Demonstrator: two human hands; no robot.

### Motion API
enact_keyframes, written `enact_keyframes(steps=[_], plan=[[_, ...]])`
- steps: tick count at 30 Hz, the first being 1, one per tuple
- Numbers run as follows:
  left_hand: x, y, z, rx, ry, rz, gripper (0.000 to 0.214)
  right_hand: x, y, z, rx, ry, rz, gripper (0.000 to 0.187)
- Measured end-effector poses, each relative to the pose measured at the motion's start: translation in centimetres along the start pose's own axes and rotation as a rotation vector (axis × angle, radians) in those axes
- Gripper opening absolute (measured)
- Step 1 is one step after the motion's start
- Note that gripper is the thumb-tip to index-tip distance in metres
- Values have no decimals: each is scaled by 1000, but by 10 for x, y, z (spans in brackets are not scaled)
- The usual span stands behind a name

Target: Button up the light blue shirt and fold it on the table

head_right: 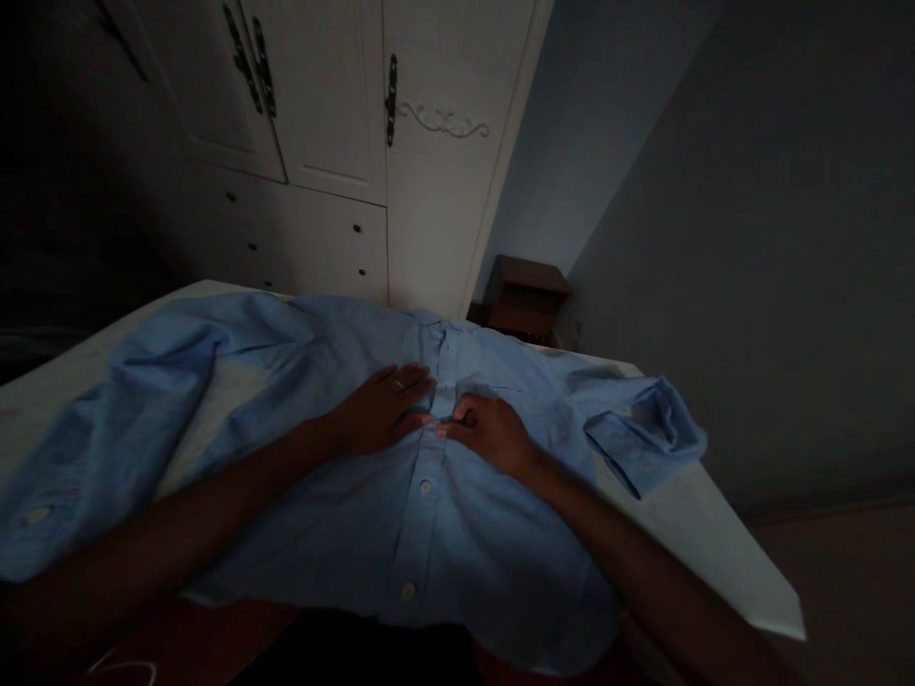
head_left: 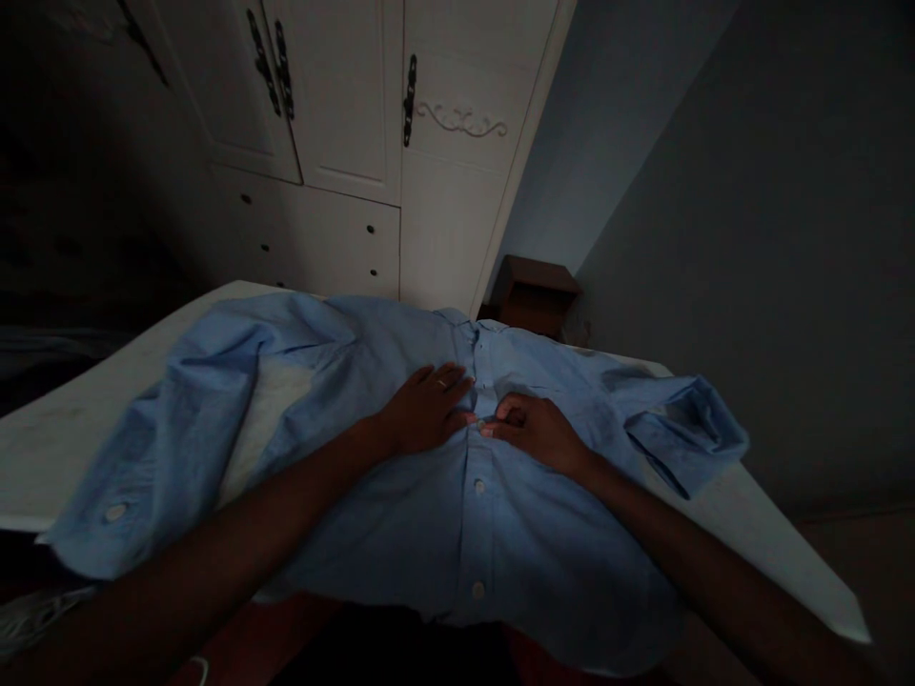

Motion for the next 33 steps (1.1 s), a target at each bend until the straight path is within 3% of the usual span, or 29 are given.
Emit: enact_keyframes(steps=[4,8,12,16,20,25,29,33], plan=[[3,3,1,16,-43,-26,73,3,-9,24,-91,-100,82,48],[5,6,1,74,-88,-43,95,4,-10,63,-135,-255,391,66],[7,7,0,92,-100,-67,104,-23,-7,91,-117,-194,580,60],[11,5,4,70,-133,-107,99,-46,-10,107,-95,-131,616,61],[13,4,11,71,-145,-117,91,-52,-16,115,-84,-97,622,63],[16,-10,4,99,-149,-113,72,-30,-33,105,-15,-79,575,61],[24,-27,-19,123,-195,-98,51,-1,-51,69,-52,-31,424,51],[33,-31,-40,62,-274,-198,35,32,-45,14,-127,-255,331,41]])
Point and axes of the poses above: each hand's wrist, its own z-axis away from the middle knuckle, its own y-axis out of the palm, x = y × z, the point moved 8 cm from there along -z, towards the middle knuckle, and after that the axes turned 2 degrees about -z, right-handed, at the moved point
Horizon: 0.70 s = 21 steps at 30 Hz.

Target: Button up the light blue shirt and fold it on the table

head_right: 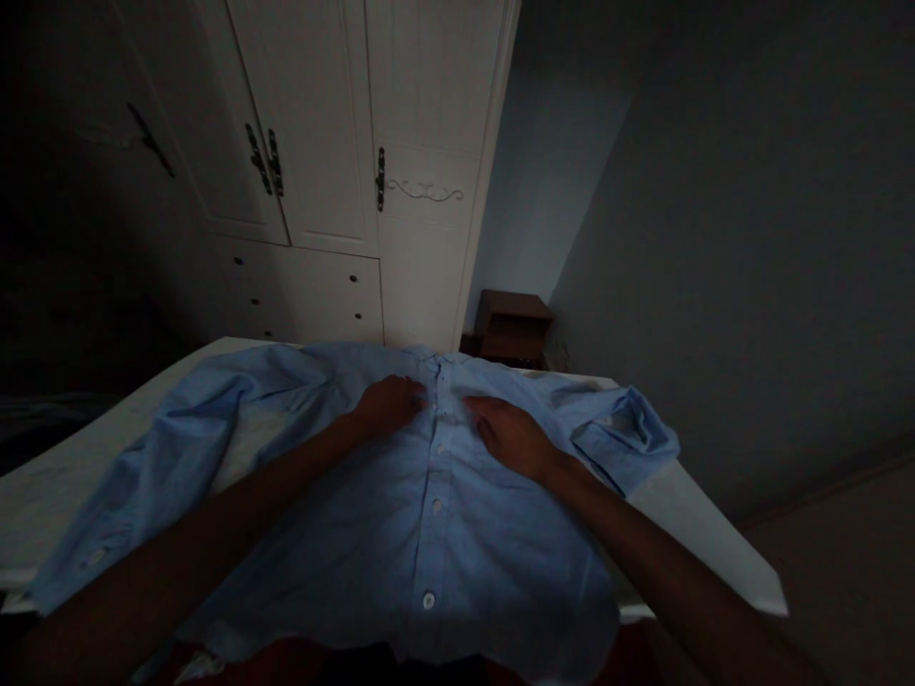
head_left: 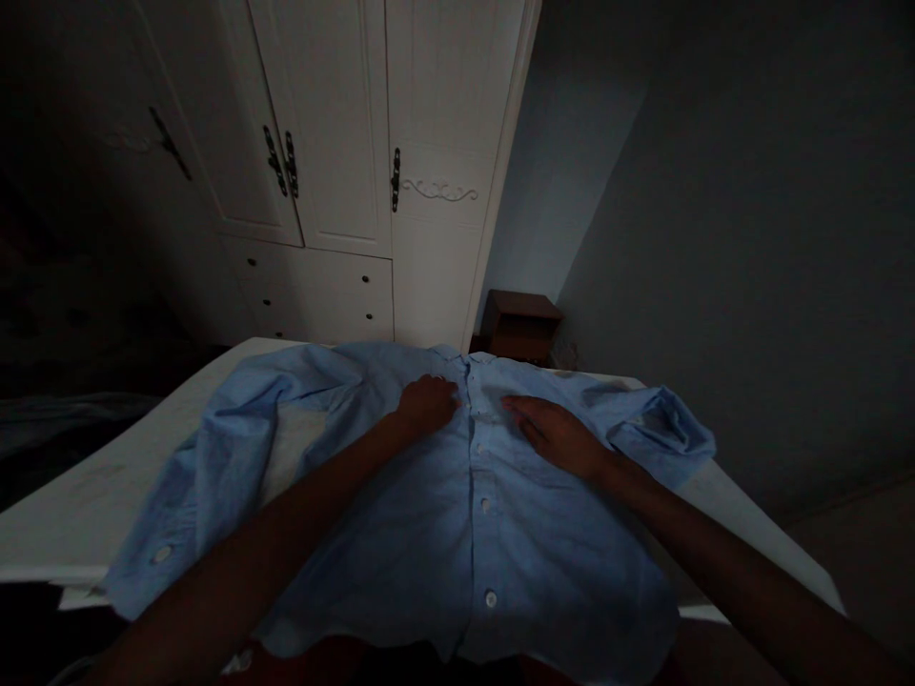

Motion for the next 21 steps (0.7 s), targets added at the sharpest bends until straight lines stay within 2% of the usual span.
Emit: enact_keyframes(steps=[4,7,11,16,21], plan=[[-2,11,-6,-86,59,-49,31,12,32,-47,126,-264,-11,64],[4,15,-4,-166,71,25,32,13,40,-65,186,-403,14,67],[11,19,-4,-207,72,142,29,7,39,-72,214,-491,115,53],[15,24,-9,-236,60,211,27,2,41,-75,201,-541,204,22],[13,22,-7,-259,75,212,29,-7,33,-79,73,-528,209,22]])
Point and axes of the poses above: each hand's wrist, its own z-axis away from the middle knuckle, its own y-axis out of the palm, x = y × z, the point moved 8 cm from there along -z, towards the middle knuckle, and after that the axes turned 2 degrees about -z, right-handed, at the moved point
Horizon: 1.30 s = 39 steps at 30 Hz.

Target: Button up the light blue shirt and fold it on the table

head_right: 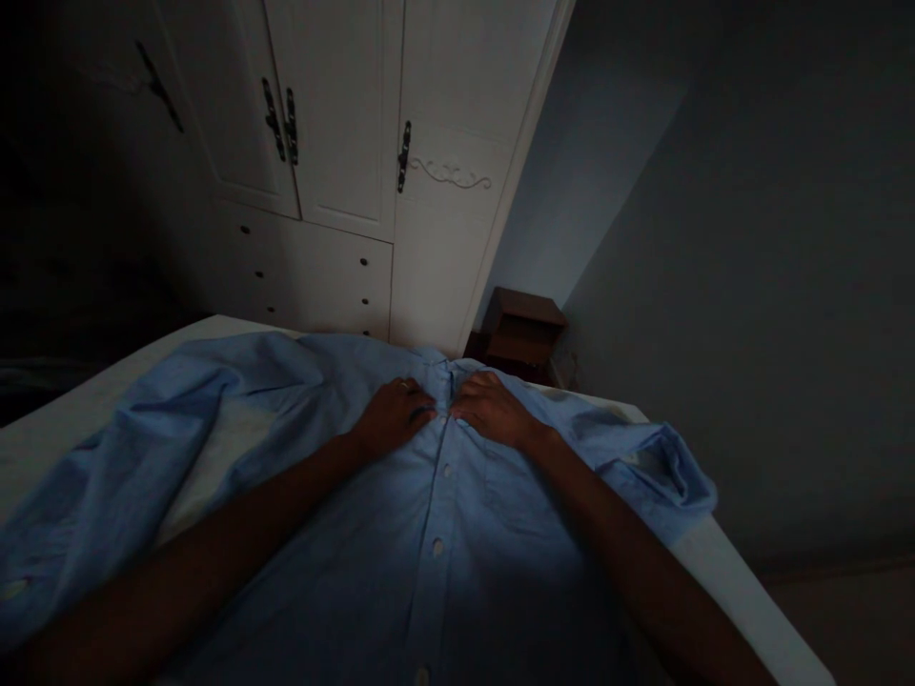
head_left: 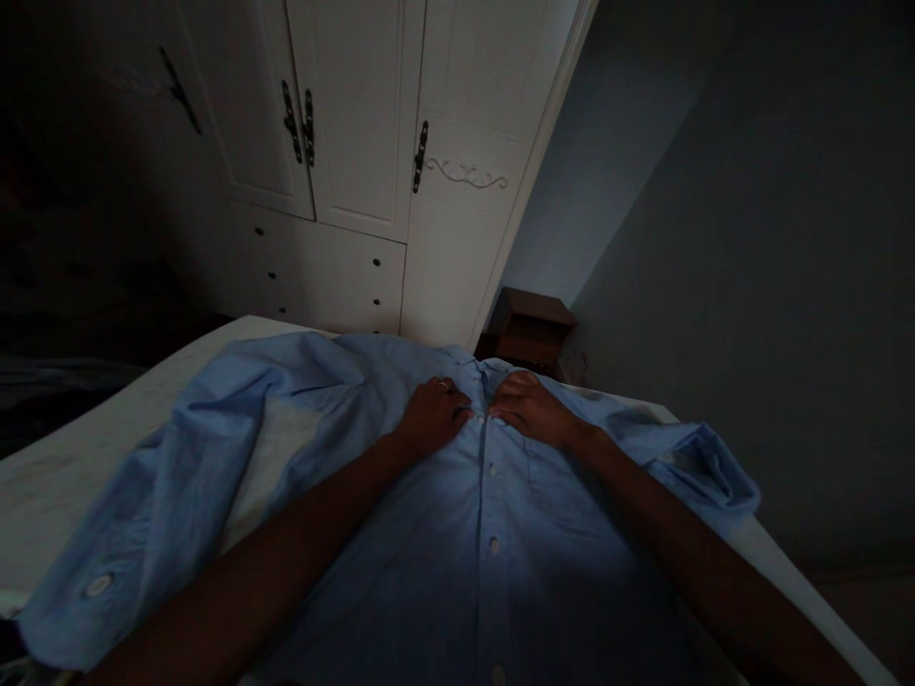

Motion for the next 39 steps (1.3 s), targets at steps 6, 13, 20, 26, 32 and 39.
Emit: enact_keyframes(steps=[6,13,20,26,32,39], plan=[[-6,-4,2,-3,28,19,26,8,-4,7,-26,35,-40,22],[-22,-2,5,27,158,112,22,21,-3,9,1,-16,39,20],[-24,1,0,41,82,182,18,25,-11,12,-172,-80,127,23],[-21,0,-3,19,6,275,20,28,3,17,-181,-86,137,29],[-16,2,-5,-11,-46,387,19,22,9,21,-193,-27,115,28],[-14,6,-5,-7,-21,399,20,21,7,22,-227,-6,161,26]])
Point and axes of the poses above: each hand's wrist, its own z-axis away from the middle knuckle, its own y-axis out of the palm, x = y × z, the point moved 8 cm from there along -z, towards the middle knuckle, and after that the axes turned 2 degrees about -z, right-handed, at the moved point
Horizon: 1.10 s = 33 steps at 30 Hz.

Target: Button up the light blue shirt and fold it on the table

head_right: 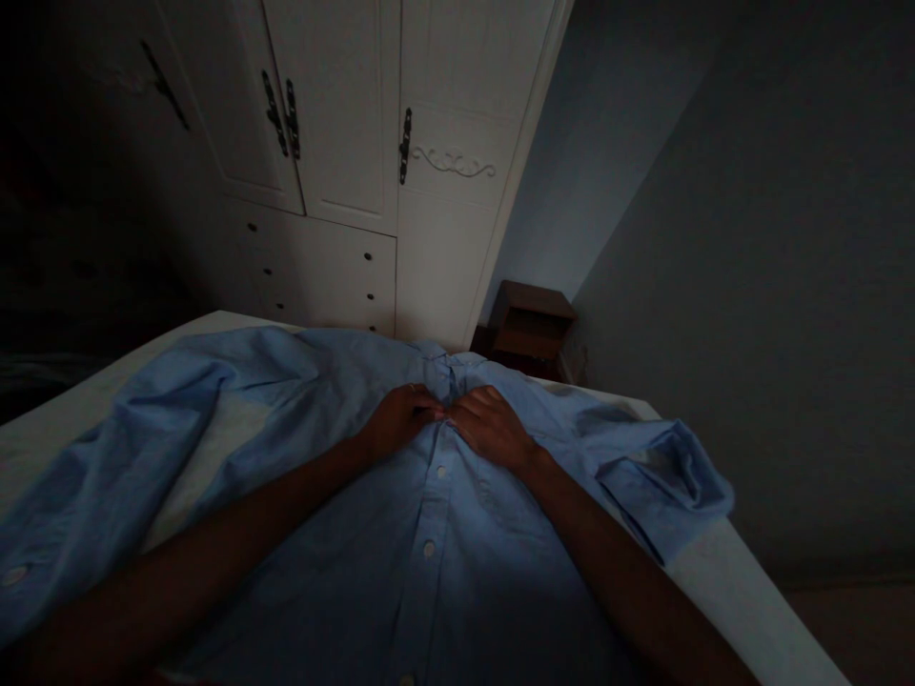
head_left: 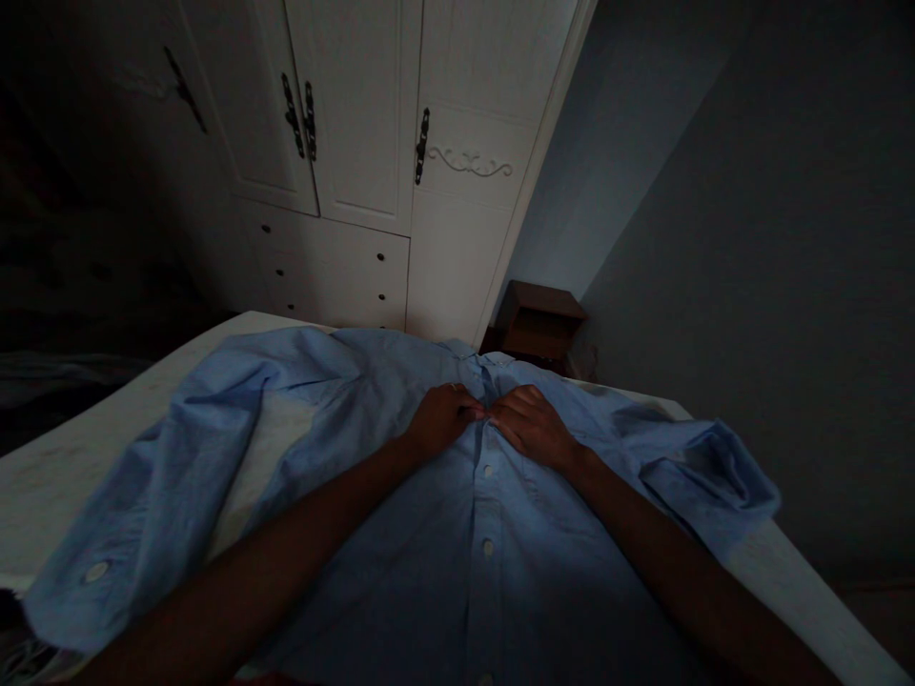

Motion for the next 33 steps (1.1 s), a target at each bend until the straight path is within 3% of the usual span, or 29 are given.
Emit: enact_keyframes(steps=[16,24,33], plan=[[0,-1,0,-7,-48,-8,21,0,0,1,15,20,35,26],[-18,-4,7,66,-59,-143,26,-4,4,2,38,51,-5,29],[-14,3,10,-7,-164,-183,21,-15,10,4,27,152,-170,25]])
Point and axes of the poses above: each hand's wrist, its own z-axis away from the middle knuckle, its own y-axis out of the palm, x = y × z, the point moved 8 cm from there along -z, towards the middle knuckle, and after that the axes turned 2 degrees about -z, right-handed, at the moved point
